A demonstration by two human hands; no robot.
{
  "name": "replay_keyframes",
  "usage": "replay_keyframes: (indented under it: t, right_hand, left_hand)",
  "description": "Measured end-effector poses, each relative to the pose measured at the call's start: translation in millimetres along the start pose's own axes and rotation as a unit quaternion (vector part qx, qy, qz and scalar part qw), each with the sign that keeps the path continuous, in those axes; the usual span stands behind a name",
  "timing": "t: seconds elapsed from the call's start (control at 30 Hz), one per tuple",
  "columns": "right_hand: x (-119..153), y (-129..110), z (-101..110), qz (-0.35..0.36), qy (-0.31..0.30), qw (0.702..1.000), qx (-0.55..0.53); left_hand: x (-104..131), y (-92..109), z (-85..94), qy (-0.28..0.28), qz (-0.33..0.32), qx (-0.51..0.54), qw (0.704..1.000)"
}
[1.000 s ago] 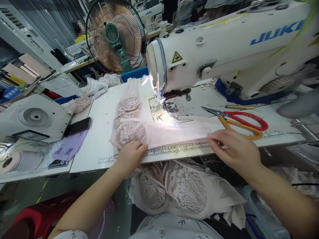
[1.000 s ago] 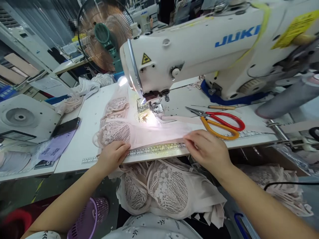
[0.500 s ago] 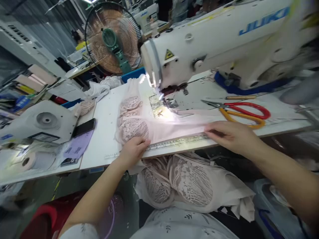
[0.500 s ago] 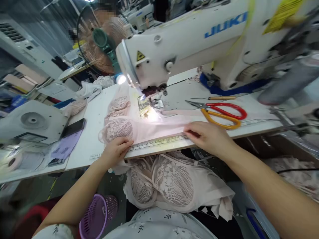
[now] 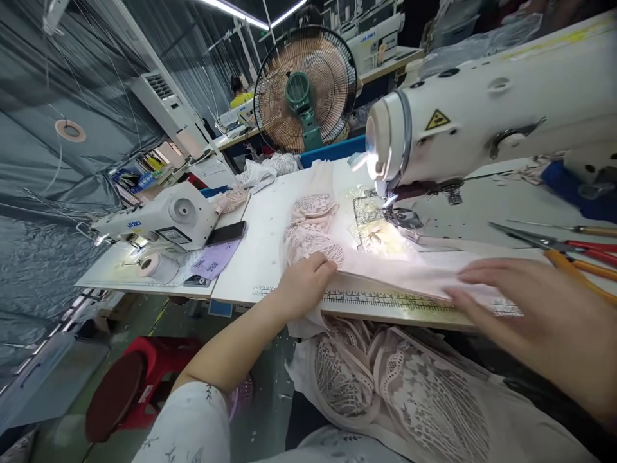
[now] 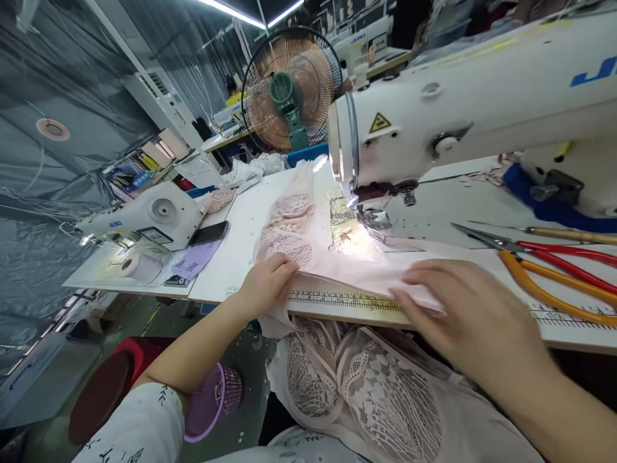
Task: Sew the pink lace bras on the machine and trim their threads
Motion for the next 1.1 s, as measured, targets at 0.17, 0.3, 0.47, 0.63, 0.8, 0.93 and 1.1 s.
replay_keyframes:
  t: [0.17, 0.3, 0.47, 0.63, 0.8, 0.93, 1.1]
  right_hand:
    - [-41.2, -56.7, -20.0, 0.134, 0.024, 0.987, -0.081]
    - [-52.3, -64.9, -37.3, 0.134, 0.05, 0.986, -0.086]
    - [-51.2, -66.0, -36.6, 0.123, 0.059, 0.988, -0.074]
    - [-48.4, -65.9, -35.6, 0.111, 0.053, 0.99, -0.063]
    - [-47.6, -65.1, -32.5, 0.093, -0.012, 0.987, -0.132]
    - [-44.6, -61.3, -13.2, 0.033, -0.1, 0.97, -0.22]
    - [-29.5, -54.9, 16.7, -0.089, -0.345, 0.851, -0.385]
  left_hand:
    - [-7.7, 7.4, 36.9, 0.015, 0.0, 0.042, 0.999]
    - [-9.9, 11.5, 52.9, 0.018, -0.018, 0.067, 0.997]
    - [-7.5, 11.1, 53.6, 0.01, -0.014, 0.082, 0.997]
    - [-7.1, 14.0, 53.4, -0.005, -0.011, 0.077, 0.997]
    - [-5.3, 16.3, 62.7, -0.051, -0.011, 0.081, 0.995]
    - [11.2, 4.4, 78.6, -0.086, 0.0, 0.17, 0.982]
    - [39.1, -16.2, 90.1, -0.059, 0.059, 0.497, 0.863]
Point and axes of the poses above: each hand's wrist, its own x-axis away from the middle knuckle, its own z-axis out of the back of the hand, y = z × x, the point moved 2 cm from there along -x, towards the middle knuckle, and after that the axes turned 1 degree about -z, right-handed, at the moved point
